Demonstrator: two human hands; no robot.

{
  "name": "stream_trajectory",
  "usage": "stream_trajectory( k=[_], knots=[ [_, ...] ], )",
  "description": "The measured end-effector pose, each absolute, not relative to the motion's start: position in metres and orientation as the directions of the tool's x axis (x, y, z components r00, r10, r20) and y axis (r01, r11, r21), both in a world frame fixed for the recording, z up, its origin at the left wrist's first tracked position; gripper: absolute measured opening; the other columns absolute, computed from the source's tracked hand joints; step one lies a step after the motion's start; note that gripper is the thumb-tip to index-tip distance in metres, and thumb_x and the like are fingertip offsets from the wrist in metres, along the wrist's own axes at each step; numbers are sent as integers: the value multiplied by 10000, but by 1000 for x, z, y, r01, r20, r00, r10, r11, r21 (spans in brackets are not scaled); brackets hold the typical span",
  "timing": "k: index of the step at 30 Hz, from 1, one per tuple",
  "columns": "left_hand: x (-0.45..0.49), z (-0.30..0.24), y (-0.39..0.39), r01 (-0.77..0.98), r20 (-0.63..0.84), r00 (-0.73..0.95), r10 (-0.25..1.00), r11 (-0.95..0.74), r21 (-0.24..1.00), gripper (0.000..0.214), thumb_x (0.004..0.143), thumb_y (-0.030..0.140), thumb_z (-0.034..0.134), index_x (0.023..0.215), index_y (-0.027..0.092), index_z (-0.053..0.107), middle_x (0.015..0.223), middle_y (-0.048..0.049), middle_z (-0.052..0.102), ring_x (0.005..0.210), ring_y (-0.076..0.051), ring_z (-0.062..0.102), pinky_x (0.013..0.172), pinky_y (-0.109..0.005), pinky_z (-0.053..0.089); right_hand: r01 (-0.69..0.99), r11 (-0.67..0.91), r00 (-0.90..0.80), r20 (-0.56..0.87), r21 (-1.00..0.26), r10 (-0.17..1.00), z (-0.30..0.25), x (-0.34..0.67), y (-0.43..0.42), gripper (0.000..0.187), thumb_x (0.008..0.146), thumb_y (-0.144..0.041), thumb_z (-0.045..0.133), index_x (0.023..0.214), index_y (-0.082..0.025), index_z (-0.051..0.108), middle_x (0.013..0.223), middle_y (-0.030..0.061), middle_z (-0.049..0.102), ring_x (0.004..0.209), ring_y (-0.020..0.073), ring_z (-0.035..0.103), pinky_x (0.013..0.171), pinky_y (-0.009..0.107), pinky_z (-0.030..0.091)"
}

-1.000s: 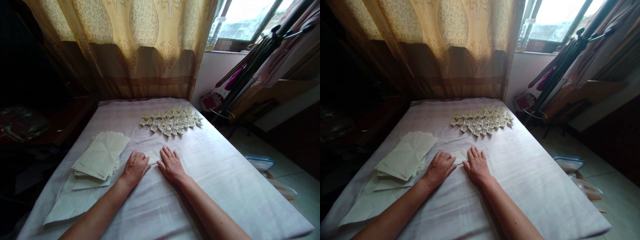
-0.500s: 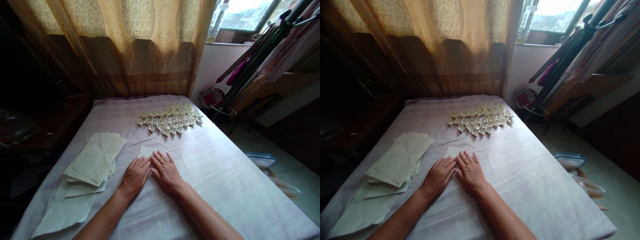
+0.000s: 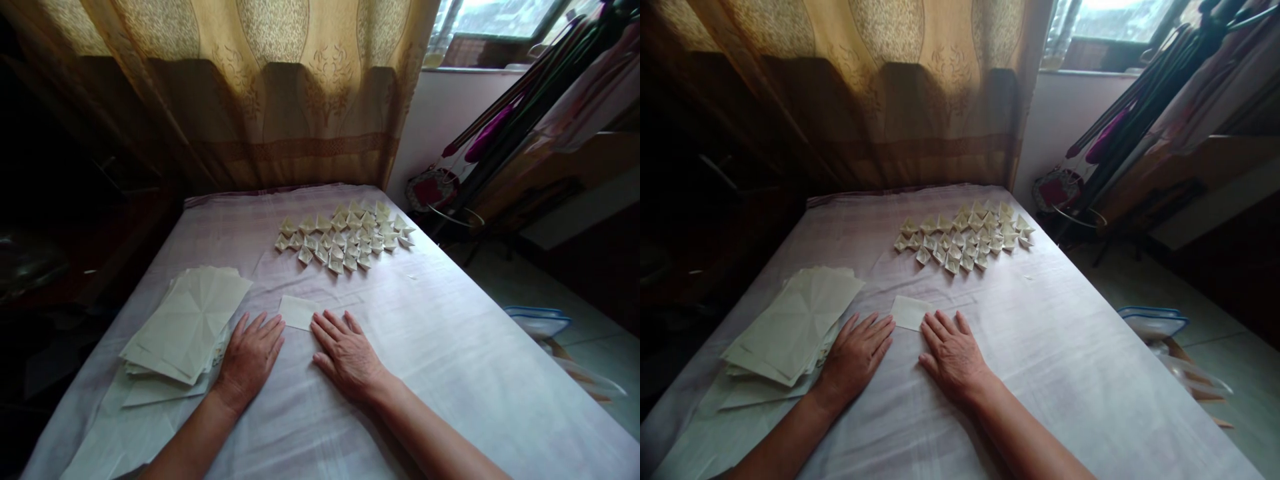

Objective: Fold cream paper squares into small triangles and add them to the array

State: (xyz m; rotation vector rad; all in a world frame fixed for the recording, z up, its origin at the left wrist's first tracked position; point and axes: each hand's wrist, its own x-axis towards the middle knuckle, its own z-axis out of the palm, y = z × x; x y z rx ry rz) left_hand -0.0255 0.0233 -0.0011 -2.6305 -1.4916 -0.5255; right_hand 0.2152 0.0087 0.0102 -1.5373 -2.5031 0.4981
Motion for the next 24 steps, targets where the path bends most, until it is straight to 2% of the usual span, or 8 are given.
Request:
stream_trajectory(
  k=[3,7,9,12,14,17,20,24],
  knots=[
    [-25,3,24,859,305,452,838,-502,105,320,983,267,442,1213,250,664,1241,-23,703,1185,-294,602,1072,-554,342,855,383,-426,-53,-349,903,13,210,9,552,974,-437,479,1481,-228,419,1559,53,361,1460,291,284,1191,573,140],
    [-14,11,26,879,289,433,854,-472,75,280,966,258,473,1133,228,696,1166,-58,732,1152,-313,604,1058,-570,354,876,352,-385,-40,-331,922,14,203,7,521,973,-407,488,1461,-230,454,1544,62,390,1446,306,312,1179,570,174],
    [-4,13,25,879,306,432,848,-472,66,239,945,256,516,1090,210,700,1151,-74,730,1170,-317,585,1062,-551,360,879,345,-373,-24,-330,928,12,201,6,509,970,-397,497,1449,-226,472,1533,65,410,1435,312,330,1174,568,187],
    [12,13,23,845,342,475,811,-528,80,237,927,227,553,1133,200,666,1226,-81,685,1175,-283,573,1043,-471,406,881,338,-357,5,-332,934,10,200,5,492,963,-382,511,1428,-221,499,1513,66,445,1417,316,358,1167,565,200],
    [20,12,23,820,331,513,792,-567,86,226,930,194,553,1135,198,649,1172,-77,692,1096,-245,607,971,-409,464,877,341,-351,35,-338,936,8,200,4,469,961,-364,514,1407,-220,523,1490,65,481,1396,309,390,1164,548,214],
    [25,12,28,799,268,570,777,-600,37,130,929,185,572,1033,196,648,1023,-57,709,935,-214,651,812,-349,517,866,355,-346,91,-353,934,5,201,3,444,946,-335,533,1374,-219,555,1451,72,530,1357,300,438,1150,521,247],
    [24,15,36,763,222,632,742,-646,-13,61,923,167,581,937,191,636,898,-37,702,837,-203,663,718,-317,516,854,370,-339,147,-367,929,3,202,4,457,920,-310,561,1365,-208,558,1424,82,557,1331,299,463,1132,505,276],
    [23,19,46,698,176,712,680,-713,-66,108,917,104,542,907,177,621,786,-29,673,720,-205,659,614,-300,491,840,376,-323,196,-390,926,-1,204,6,464,897,-270,575,1355,-197,557,1393,86,585,1307,294,484,1113,489,301]
  ],
)
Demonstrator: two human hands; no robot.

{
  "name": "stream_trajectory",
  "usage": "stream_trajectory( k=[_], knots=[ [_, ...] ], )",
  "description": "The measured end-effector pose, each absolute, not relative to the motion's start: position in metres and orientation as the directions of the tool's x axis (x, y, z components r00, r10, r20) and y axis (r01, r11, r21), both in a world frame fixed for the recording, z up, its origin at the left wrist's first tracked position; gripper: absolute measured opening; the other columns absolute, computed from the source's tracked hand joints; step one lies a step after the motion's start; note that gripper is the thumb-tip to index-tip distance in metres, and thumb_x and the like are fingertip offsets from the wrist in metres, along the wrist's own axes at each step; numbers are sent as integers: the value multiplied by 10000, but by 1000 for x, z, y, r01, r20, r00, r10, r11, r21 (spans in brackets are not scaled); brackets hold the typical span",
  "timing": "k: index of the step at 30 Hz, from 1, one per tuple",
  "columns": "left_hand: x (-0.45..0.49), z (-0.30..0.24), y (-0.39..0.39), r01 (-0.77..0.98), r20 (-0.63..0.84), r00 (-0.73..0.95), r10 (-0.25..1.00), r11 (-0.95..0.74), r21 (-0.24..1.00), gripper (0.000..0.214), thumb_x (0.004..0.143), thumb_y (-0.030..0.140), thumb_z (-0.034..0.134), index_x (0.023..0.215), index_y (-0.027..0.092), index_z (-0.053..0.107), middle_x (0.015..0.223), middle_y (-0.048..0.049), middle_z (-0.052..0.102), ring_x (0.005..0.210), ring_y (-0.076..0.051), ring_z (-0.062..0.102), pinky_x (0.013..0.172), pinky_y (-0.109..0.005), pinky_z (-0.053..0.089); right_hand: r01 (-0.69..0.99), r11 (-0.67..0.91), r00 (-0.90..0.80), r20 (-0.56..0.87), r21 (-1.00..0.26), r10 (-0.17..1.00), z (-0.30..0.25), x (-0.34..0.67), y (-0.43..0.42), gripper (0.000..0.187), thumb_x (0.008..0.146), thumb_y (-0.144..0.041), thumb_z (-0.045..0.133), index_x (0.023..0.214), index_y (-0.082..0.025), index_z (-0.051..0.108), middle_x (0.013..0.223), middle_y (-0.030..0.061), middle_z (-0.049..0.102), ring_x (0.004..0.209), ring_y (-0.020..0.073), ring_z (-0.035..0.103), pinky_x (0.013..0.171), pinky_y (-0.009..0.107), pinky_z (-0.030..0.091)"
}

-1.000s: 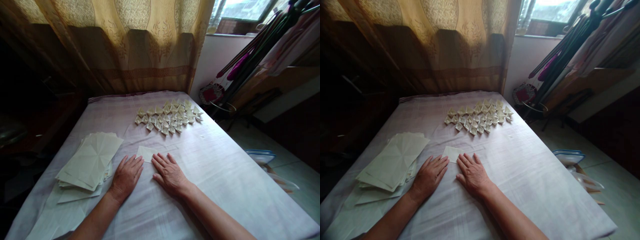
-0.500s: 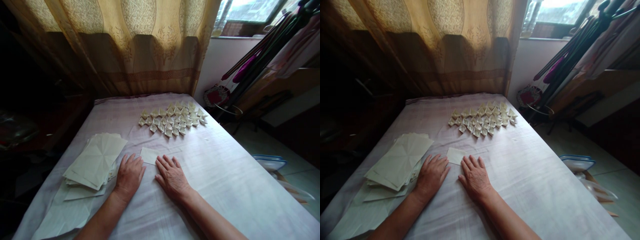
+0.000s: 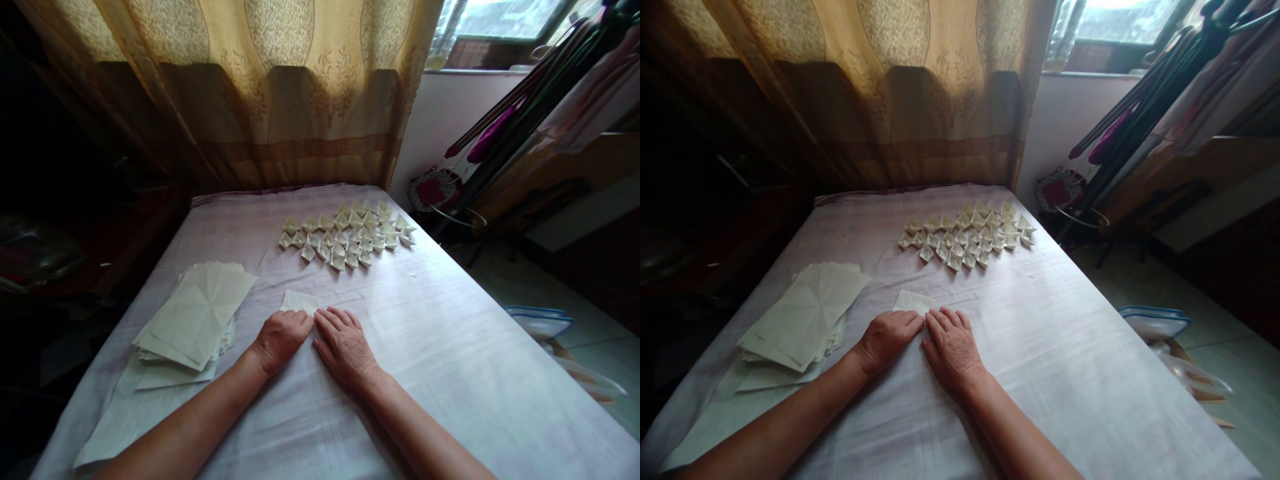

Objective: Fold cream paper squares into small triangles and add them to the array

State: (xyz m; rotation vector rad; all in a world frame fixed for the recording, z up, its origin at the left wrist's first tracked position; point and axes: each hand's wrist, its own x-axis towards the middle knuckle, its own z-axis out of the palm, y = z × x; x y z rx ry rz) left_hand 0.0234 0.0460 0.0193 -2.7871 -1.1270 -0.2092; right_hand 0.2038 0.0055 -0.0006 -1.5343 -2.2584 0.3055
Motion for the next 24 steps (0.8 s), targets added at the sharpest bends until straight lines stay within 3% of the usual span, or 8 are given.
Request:
stream_trajectory(
  k=[8,15,19,24],
  knots=[
    [32,20,49,666,147,746,649,-734,-138,180,909,49,467,846,148,603,697,-57,635,591,-200,638,504,-271,436,807,410,-313,281,-426,907,-4,207,11,418,897,-219,564,1313,-178,580,1309,92,646,1233,284,537,1049,477,367],
    [34,18,45,716,233,695,680,-684,-141,171,904,51,480,847,166,593,697,-41,641,584,-204,645,486,-268,431,810,433,-308,341,-395,888,-5,211,23,410,858,-157,560,1262,-170,629,1286,117,651,1185,282,563,986,442,437],
    [23,16,33,754,313,640,701,-651,-86,143,944,140,472,857,192,573,710,-21,647,599,-193,653,518,-274,473,824,462,-333,379,-329,864,-6,216,27,464,790,-117,587,1239,-215,655,1317,118,628,1197,300,548,968,450,441],
    [-3,7,10,733,400,601,692,-677,69,191,878,65,452,962,199,558,824,-21,700,707,-167,689,648,-264,552,730,612,-472,423,-304,774,-7,218,23,383,776,-130,635,1125,-271,709,1279,70,658,1168,270,560,995,430,408]
  ],
)
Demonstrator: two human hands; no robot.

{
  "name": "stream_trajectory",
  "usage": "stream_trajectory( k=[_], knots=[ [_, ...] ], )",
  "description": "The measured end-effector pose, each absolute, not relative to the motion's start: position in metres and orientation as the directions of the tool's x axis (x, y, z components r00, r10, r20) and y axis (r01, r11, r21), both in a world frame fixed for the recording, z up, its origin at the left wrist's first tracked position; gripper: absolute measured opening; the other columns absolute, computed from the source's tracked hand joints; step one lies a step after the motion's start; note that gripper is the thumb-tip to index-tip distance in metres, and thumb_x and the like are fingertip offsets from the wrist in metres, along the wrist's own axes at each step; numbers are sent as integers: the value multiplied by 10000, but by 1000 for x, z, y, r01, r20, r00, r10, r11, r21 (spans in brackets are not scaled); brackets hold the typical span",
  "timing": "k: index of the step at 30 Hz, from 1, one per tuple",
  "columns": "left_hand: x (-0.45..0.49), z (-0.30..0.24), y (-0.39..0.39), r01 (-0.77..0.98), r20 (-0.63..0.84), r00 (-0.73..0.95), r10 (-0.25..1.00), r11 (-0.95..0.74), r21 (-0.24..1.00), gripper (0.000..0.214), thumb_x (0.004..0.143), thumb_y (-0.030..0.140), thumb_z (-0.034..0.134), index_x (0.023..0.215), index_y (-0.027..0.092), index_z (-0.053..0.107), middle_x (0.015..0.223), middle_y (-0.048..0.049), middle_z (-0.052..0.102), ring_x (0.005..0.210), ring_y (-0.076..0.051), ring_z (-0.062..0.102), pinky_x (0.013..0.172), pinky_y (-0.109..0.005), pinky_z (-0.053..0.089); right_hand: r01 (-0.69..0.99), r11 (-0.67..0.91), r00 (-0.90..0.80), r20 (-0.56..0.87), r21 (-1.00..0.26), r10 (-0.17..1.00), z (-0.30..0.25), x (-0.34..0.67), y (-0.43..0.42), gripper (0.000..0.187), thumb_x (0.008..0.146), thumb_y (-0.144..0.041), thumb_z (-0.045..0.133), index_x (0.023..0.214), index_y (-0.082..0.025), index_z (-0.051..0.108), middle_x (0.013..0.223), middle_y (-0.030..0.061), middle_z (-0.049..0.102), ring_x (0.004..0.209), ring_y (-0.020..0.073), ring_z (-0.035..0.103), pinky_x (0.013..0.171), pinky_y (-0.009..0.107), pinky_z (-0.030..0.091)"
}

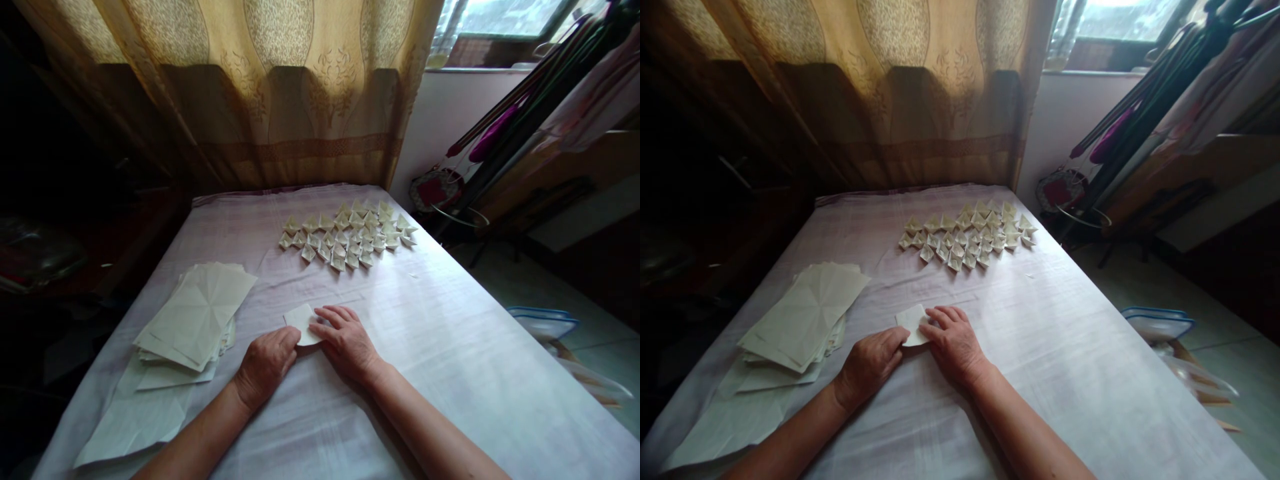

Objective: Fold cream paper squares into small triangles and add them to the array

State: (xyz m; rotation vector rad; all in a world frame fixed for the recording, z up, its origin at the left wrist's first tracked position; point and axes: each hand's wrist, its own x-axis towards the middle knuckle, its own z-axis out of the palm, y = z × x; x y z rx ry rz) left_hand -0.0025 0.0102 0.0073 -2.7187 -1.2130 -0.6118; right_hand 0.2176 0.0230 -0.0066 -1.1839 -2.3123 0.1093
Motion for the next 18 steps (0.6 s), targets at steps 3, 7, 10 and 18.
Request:
stream_trajectory(
  k=[3,7,10,18],
  knots=[
    [-13,2,2,677,493,560,666,-710,192,272,870,61,450,1090,192,542,986,-62,724,915,-190,700,826,-308,567,660,672,-532,423,-335,734,-5,216,20,304,805,-146,649,1076,-266,717,1187,42,708,1101,253,589,968,412,412],
    [-16,-1,3,675,515,511,688,-693,256,268,876,89,485,1110,197,559,1035,-75,716,1039,-229,658,929,-387,533,635,671,-552,383,-384,741,0,215,19,266,832,-152,638,1066,-256,711,1136,30,728,1049,244,603,937,405,423],
    [-16,2,7,683,481,491,727,-663,305,177,881,113,525,1012,203,604,957,-59,714,969,-236,647,887,-403,527,632,648,-548,346,-424,761,5,215,21,226,852,-186,631,1051,-256,712,1136,37,723,1059,240,601,927,402,432],
    [-13,6,16,770,366,344,865,-483,417,97,929,246,557,904,209,642,822,-31,692,793,-197,639,732,-328,510,696,499,-376,329,-516,866,1,202,31,126,880,-212,634,774,-229,700,1052,29,733,1059,220,610,925,388,439]
  ],
)
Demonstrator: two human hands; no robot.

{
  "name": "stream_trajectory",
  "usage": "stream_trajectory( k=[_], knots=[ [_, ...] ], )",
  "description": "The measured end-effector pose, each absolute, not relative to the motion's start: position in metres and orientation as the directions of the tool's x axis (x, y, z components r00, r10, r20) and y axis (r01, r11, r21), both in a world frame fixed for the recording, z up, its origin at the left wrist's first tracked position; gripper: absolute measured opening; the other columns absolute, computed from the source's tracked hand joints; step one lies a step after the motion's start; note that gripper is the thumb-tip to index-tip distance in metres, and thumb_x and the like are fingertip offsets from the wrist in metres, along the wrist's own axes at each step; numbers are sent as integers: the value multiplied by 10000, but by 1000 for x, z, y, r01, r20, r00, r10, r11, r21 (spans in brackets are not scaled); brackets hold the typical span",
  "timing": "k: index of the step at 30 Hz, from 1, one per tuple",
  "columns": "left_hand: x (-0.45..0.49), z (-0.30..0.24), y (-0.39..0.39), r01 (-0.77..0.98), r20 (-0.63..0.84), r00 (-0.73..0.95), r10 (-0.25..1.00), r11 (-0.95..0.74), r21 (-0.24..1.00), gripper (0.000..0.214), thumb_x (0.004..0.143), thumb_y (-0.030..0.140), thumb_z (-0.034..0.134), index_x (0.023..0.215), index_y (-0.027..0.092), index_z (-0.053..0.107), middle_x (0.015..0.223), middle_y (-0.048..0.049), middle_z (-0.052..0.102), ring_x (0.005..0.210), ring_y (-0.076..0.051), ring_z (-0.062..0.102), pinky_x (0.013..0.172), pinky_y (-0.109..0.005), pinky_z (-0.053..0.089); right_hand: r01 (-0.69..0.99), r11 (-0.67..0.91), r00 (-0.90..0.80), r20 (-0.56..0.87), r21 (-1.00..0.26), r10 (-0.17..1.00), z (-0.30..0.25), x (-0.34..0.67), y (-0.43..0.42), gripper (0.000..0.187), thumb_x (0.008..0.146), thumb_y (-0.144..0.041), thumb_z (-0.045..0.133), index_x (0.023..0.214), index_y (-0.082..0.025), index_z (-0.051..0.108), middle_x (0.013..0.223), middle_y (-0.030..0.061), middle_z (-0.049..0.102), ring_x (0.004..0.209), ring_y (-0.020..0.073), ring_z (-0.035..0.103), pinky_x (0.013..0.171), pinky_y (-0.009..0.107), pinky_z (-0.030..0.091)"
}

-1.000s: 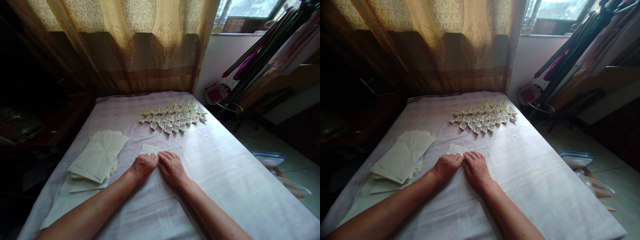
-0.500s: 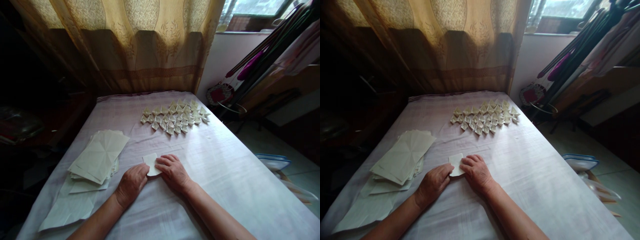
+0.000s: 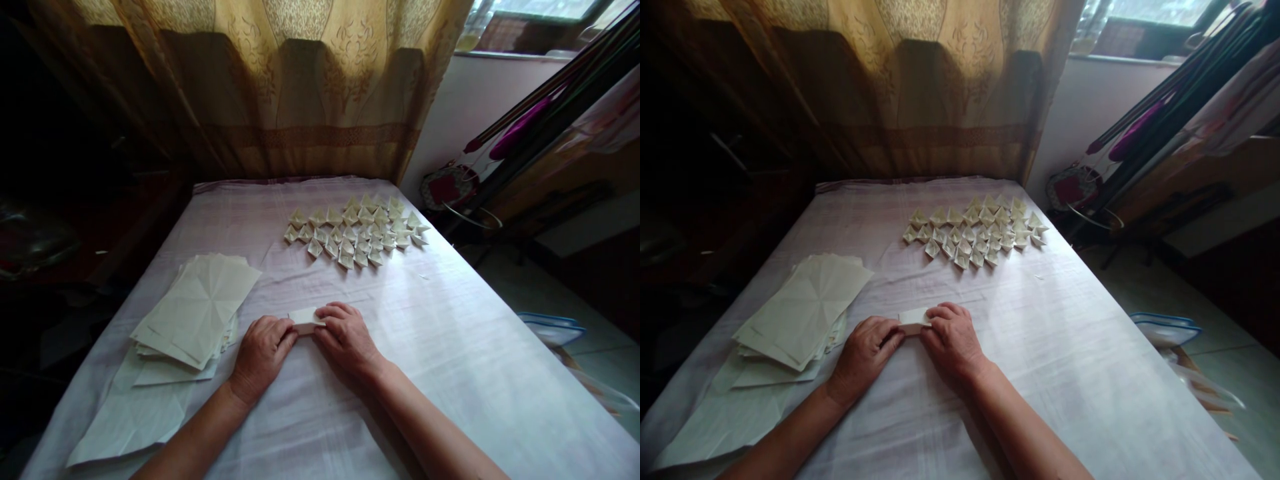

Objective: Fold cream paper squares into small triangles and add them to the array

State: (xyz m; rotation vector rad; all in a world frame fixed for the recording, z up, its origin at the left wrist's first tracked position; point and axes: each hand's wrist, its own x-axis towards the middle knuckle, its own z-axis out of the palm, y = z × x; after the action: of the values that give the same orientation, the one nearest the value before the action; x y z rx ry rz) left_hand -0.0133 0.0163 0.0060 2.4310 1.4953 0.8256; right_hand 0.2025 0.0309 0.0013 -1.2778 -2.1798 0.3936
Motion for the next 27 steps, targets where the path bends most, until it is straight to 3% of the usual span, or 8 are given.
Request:
stream_trajectory(
  k=[3,7,10,15,22,27],
  knots=[
    [-11,5,19,802,352,271,896,-412,432,84,922,253,566,960,209,627,818,-23,692,770,-194,649,728,-324,517,748,400,-273,303,-529,913,0,194,34,141,861,-227,650,727,-234,695,1088,27,728,1144,254,575,980,433,408],
    [-10,2,20,800,350,251,902,-397,450,302,921,245,564,1220,209,552,801,0,698,786,-192,657,785,-332,519,800,290,-166,270,-526,948,-2,184,33,189,859,-261,642,676,-235,682,1172,40,700,1247,294,505,1035,480,366],
    [-10,0,20,806,346,271,898,-408,429,391,927,238,553,1311,192,494,811,-1,701,803,-197,652,805,-343,508,812,246,-107,280,-528,954,-3,180,31,206,860,-269,636,659,-232,664,1200,51,689,1267,307,488,1040,494,358],
    [-8,0,21,828,337,280,899,-404,388,357,928,228,556,1279,174,524,829,-13,684,806,-203,627,786,-353,496,838,190,-65,251,-511,966,-3,177,32,198,842,-286,667,656,-225,640,1231,61,675,1276,324,484,1017,506,367],
    [-6,7,19,826,329,329,885,-439,354,175,937,221,549,1054,235,679,992,-50,675,897,-208,615,810,-363,500,839,209,-71,281,-502,957,-6,177,32,227,866,-302,636,652,-225,618,1233,82,667,1271,323,488,1016,503,355],
    [-7,4,12,808,384,433,815,-540,236,263,966,203,506,1178,226,659,1197,-51,701,1103,-238,598,904,-392,475,845,197,-63,272,-498,960,-7,176,31,214,870,-280,625,663,-229,612,1244,75,661,1276,314,488,1025,497,347]
  ],
)
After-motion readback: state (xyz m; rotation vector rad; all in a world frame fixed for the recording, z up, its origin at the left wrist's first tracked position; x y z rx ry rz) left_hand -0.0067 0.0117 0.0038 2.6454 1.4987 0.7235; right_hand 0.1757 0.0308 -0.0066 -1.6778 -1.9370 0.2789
